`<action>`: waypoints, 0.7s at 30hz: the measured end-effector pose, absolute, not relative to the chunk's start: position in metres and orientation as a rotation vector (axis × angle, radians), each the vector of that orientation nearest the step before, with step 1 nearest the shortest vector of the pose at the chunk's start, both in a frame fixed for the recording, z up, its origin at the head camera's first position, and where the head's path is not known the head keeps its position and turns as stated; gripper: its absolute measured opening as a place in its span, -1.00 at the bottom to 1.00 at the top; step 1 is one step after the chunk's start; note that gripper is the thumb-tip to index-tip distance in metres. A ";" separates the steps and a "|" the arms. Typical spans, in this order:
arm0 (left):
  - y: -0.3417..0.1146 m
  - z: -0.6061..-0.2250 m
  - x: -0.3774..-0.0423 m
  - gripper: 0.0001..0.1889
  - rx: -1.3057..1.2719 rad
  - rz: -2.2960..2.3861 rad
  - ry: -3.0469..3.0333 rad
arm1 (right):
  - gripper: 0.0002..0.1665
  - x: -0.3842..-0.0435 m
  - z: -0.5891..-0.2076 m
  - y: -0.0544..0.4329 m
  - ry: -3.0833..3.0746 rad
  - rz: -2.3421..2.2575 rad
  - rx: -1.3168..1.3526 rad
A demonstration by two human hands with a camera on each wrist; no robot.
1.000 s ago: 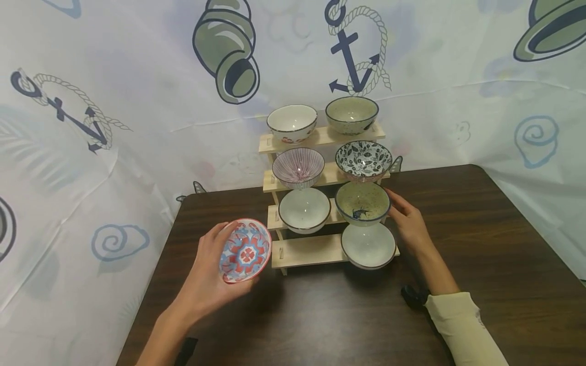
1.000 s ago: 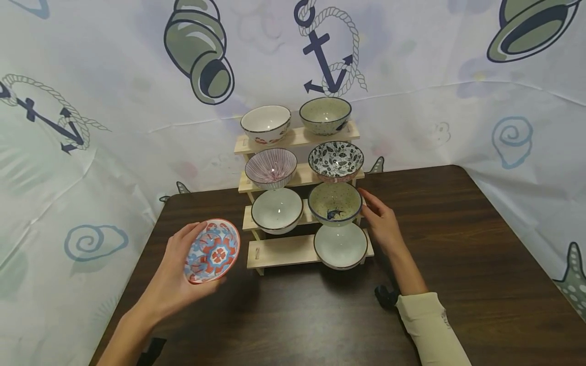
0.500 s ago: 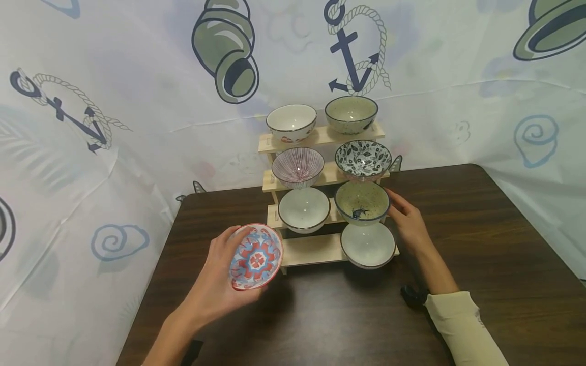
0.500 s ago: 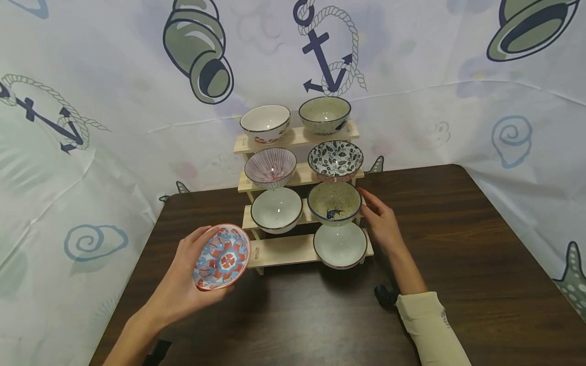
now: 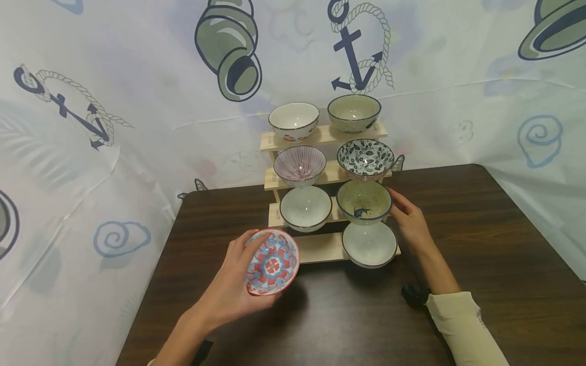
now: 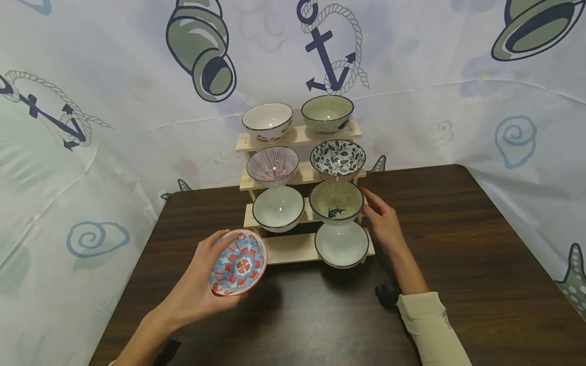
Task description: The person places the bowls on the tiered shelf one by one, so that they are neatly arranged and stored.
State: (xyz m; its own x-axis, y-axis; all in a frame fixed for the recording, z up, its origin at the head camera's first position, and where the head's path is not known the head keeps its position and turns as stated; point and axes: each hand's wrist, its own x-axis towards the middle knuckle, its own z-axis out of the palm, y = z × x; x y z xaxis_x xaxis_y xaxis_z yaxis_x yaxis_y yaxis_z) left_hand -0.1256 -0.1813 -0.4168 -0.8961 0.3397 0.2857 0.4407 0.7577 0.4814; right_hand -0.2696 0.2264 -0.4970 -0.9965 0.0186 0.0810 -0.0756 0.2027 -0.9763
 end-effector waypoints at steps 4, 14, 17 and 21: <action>-0.176 -0.420 -0.126 0.19 -0.652 -0.828 -2.774 | -0.30 -0.270 -0.497 0.227 -2.351 1.958 0.063; -0.165 -0.425 -0.129 0.19 -0.703 -0.852 -2.800 | -0.28 -0.270 -0.497 0.227 -2.344 1.975 0.070; -0.162 -0.428 -0.130 0.18 -0.711 -0.847 -2.807 | -0.28 -0.271 -0.498 0.227 -2.340 1.977 0.075; -0.158 -0.431 -0.131 0.16 -0.724 -0.852 -2.808 | -0.29 -0.272 -0.500 0.227 -2.330 1.986 0.077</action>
